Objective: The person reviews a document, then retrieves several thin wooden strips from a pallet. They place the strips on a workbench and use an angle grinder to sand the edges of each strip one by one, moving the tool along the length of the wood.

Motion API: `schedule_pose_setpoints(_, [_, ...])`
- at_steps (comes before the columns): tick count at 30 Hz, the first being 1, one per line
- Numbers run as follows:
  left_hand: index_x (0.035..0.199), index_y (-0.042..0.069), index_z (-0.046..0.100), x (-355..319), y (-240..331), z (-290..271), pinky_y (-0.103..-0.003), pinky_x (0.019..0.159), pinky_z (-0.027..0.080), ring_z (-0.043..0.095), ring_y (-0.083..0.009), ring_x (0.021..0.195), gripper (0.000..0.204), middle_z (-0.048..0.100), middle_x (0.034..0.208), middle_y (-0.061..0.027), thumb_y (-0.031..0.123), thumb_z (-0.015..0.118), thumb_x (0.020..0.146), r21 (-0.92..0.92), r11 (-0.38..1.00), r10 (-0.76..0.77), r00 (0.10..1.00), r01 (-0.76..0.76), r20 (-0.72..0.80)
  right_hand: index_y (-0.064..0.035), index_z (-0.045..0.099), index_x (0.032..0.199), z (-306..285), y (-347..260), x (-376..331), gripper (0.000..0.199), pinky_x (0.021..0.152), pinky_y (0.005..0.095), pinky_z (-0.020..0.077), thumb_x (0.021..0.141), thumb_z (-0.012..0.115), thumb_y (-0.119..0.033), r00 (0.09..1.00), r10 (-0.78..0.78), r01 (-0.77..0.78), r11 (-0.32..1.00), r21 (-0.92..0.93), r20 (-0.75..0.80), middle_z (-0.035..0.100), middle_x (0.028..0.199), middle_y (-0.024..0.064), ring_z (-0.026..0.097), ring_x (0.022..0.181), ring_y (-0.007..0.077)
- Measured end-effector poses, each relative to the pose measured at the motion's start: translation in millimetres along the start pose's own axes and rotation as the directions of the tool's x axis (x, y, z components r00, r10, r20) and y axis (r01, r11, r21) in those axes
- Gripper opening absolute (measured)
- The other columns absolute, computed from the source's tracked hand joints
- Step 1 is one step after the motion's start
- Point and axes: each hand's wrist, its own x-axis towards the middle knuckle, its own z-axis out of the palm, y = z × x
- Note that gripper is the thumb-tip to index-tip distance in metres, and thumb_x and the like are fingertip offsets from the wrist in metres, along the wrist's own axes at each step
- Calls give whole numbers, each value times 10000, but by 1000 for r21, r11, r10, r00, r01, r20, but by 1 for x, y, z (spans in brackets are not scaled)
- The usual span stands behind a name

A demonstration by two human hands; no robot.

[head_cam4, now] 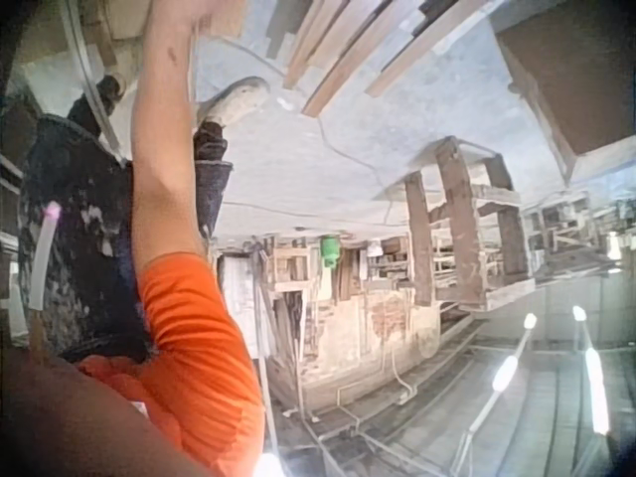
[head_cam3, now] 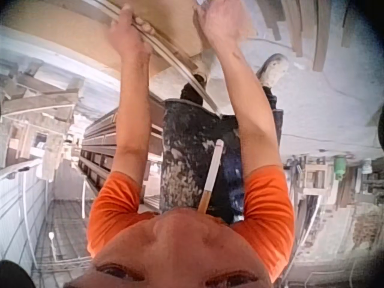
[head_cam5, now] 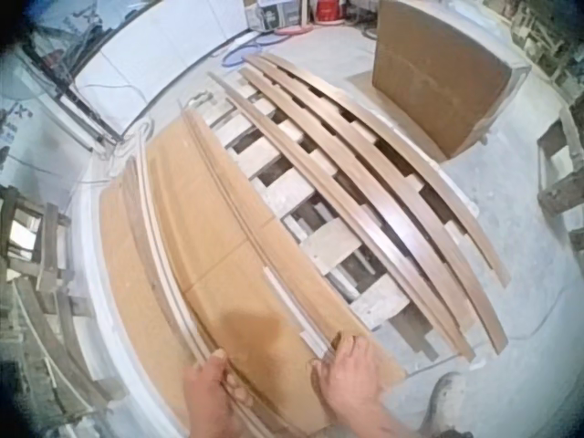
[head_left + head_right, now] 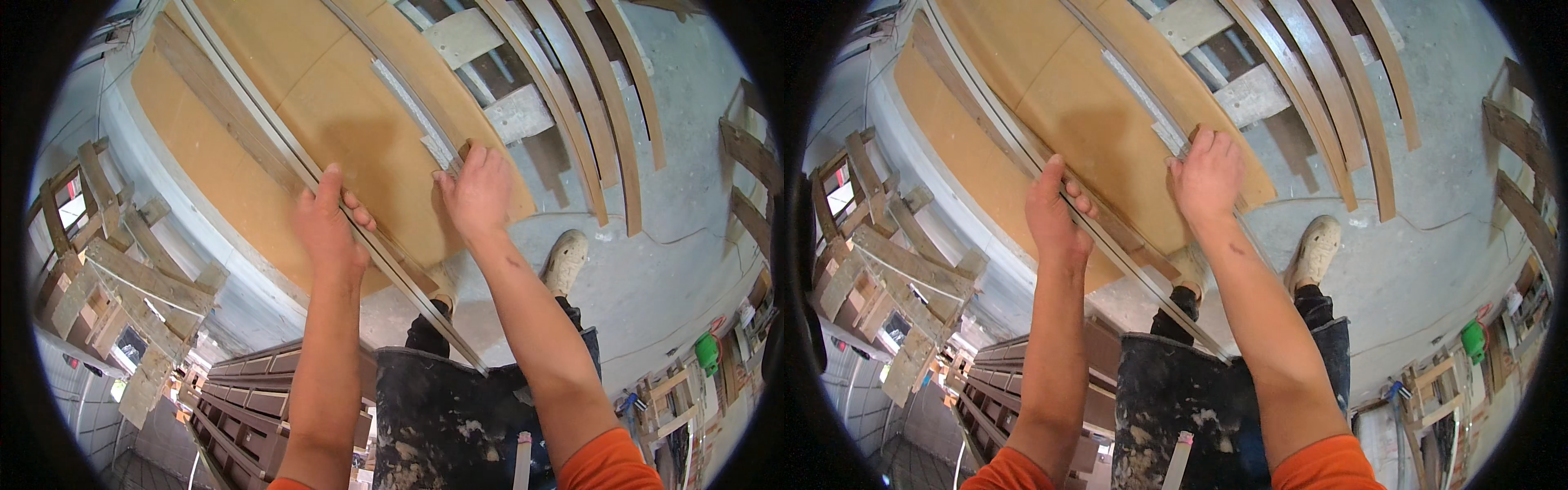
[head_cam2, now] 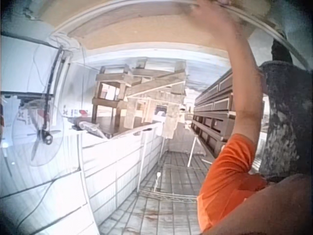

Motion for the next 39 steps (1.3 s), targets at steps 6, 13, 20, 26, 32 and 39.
schedule_pose_setpoints(6, [960,86,523,-4,2,-3,-324,440,429,488,-150,478,262,520,704,-40,272,708,958,-19,1000,-24,1000,24,-5,-4,589,1140,8,2,8,527,868,491,501,749,867,-225,997,21,-28,995,92,80,612,1031,197,597,997,397])
schedule_pose_setpoints(13, [972,94,523,-5,7,-11,-322,436,428,490,-151,490,264,512,704,-31,276,714,955,-20,1000,-2,999,1,-51,-28,583,1026,3,-11,7,377,864,475,533,787,811,-211,990,28,-29,1000,4,141,597,1076,207,606,1009,384])
schedule_pose_setpoints(20, [960,93,521,-7,7,-16,-334,428,434,492,-156,490,260,515,707,-31,270,711,953,-42,999,20,999,-21,-38,-13,550,1050,9,-4,7,330,838,487,546,830,755,-148,985,49,-58,997,48,167,618,1003,215,636,950,405])
schedule_pose_setpoints(26, [955,91,520,-16,6,-19,-335,428,437,497,-160,489,247,517,707,-42,261,699,958,-19,1000,-2,997,0,-78,-2,577,1013,16,-8,11,329,814,519,541,792,757,-167,975,162,-186,970,159,151,662,971,234,662,914,434])
schedule_pose_setpoints(32, [947,83,500,-26,9,-24,-332,412,440,499,-165,462,319,526,692,-42,301,733,946,-41,999,24,998,-26,-59,3,594,1020,-10,1,18,329,849,539,535,784,739,-175,972,113,-149,973,174,205,684,987,260,664,956,465])
schedule_pose_setpoints(39, [928,95,506,-49,29,-31,-341,424,434,497,-163,474,287,522,690,-41,294,711,954,-66,997,43,991,-51,-123,18,593,1057,-85,7,26,349,854,537,533,806,711,-193,949,19,-70,986,151,314,696,982,291,667,958,480])
